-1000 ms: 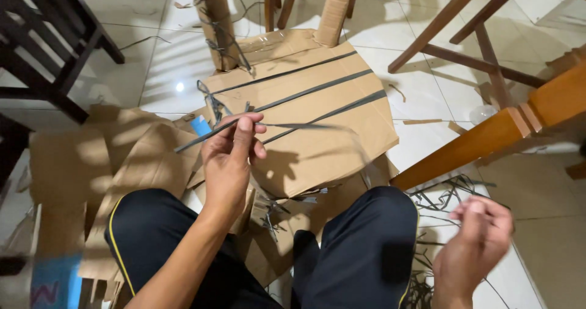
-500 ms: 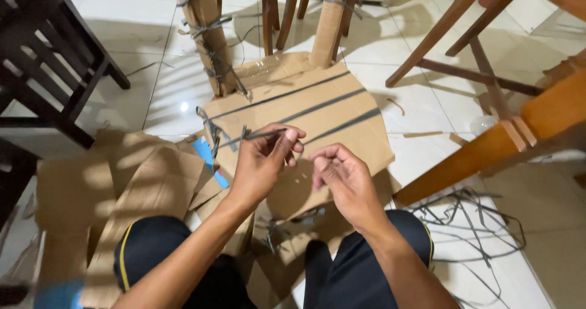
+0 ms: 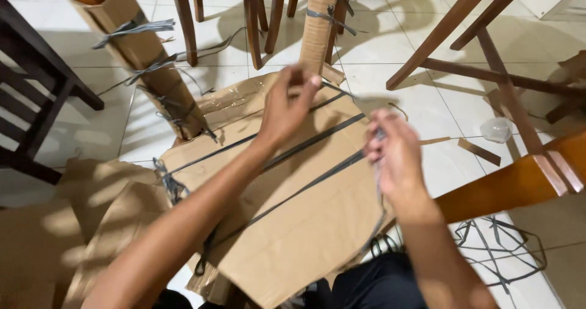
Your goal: Wrapping wooden chair legs with cardboard and securing them with plastic ties for protection.
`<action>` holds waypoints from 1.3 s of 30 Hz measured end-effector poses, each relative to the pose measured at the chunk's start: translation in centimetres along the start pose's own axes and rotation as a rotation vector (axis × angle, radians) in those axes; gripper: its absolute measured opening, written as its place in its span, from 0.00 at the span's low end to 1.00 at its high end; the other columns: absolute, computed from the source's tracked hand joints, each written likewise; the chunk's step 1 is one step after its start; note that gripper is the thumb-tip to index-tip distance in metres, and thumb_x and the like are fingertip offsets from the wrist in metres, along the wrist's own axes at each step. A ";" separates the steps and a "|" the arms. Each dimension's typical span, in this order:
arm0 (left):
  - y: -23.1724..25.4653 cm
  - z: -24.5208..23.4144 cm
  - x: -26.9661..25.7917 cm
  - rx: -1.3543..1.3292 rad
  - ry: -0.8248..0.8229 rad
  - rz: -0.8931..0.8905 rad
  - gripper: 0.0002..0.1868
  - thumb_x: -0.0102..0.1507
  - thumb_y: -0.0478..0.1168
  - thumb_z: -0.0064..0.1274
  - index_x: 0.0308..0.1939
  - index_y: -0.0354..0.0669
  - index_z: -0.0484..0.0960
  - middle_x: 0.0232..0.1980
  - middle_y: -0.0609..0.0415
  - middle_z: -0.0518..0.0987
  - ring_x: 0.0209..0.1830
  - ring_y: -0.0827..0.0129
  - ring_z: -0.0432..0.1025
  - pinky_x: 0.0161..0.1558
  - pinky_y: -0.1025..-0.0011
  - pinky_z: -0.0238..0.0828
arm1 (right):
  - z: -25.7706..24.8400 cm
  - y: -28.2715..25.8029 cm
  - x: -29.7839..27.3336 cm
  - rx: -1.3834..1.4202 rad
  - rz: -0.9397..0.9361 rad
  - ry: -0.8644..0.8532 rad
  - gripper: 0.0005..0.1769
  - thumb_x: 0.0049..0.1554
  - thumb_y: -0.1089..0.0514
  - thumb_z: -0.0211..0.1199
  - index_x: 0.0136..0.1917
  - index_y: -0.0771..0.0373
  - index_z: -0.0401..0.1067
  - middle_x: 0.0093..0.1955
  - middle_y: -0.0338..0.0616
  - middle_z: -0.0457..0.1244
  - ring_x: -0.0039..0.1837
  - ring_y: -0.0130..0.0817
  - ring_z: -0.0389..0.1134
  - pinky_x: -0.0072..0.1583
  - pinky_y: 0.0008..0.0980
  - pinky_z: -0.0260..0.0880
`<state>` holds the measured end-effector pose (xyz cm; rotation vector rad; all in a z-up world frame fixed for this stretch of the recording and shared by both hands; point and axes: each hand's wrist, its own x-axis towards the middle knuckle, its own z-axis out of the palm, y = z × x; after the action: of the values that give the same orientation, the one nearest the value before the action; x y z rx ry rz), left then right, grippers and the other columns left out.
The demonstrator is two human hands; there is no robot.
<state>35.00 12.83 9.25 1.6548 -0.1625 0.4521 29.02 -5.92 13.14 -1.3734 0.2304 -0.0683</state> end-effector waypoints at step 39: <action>-10.6 4.0 12.7 -0.604 0.326 -0.106 0.10 0.65 0.45 0.61 0.43 0.44 0.88 0.36 0.55 0.86 0.34 0.77 0.75 0.37 0.76 0.76 | 10.3 3.9 19.0 -0.309 -0.631 -0.287 0.28 0.57 0.47 0.76 0.59 0.69 0.72 0.52 0.55 0.71 0.58 0.37 0.71 0.58 0.42 0.75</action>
<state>51.22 12.35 4.07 0.9787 0.0334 0.5234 49.33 1.25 8.81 -1.7006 -0.4565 -0.3695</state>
